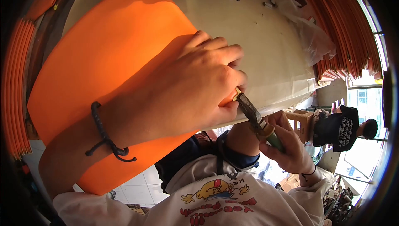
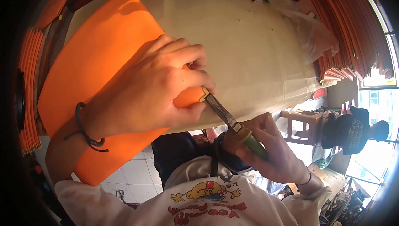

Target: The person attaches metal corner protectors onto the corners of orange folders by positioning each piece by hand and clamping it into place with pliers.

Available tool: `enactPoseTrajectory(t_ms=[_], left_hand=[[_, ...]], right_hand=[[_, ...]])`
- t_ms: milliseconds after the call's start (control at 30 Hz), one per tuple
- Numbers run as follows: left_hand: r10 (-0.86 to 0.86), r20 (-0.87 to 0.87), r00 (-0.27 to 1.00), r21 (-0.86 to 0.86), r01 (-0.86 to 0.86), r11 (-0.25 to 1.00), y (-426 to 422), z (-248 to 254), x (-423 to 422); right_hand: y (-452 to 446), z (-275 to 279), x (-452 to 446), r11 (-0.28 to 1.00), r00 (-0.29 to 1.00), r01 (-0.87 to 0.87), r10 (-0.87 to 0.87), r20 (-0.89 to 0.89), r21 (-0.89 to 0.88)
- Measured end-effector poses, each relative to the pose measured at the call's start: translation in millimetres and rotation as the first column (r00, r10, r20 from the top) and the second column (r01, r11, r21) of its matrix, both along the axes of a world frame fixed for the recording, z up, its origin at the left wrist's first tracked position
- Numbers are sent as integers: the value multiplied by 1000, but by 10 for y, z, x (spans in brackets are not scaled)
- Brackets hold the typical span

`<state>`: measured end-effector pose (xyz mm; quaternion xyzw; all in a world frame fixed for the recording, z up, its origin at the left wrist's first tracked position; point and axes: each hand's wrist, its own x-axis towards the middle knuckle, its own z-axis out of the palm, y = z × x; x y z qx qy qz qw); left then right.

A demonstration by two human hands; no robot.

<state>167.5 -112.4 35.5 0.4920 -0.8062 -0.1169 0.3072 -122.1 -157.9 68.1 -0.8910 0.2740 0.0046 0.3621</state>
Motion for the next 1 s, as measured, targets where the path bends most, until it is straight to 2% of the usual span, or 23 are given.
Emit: enactPoseTrajectory(t_ms=[100, 200, 300, 400, 500, 600, 667, 733, 800, 1000], left_hand=[[1, 8, 1000, 1, -1, 1000, -2, 1, -1], [-2, 16, 1000, 24, 2, 1000, 0, 14, 1], [-5, 34, 999, 61, 3, 998, 7, 41, 5], [-12, 35, 999, 70, 10, 998, 7, 41, 12], [-11, 29, 1000, 31, 10, 999, 9, 9, 10], [-13, 20, 1000, 6, 13, 1000, 8, -3, 13], [-18, 12, 1000, 0, 18, 1000, 4, -1, 14], [-22, 3, 1000, -1, 22, 1000, 2, -2, 9], [-22, 8, 1000, 2, 22, 1000, 4, 1, 13], [-17, 13, 1000, -25, 17, 1000, -1, -23, 16]], right_hand=[[22, 105, 27, 968, 992, 103, -82, -97, 228], [85, 108, 99, 984, 990, 136, -132, -43, 116], [83, 131, 70, 987, 980, 150, -142, -139, 50], [132, 143, 129, 984, 975, 178, -175, -134, 6], [134, 130, 136, 990, 985, 127, -134, -110, -63], [108, 91, 173, 995, 997, 81, -79, 24, -63], [87, 22, 157, 990, 992, 25, -7, 130, -140], [77, 60, 157, 997, 998, 29, -24, 62, -66], [93, 217, 175, 981, 977, 127, -98, -188, 148], [78, 69, 116, 985, 998, 55, -58, 18, 165]])
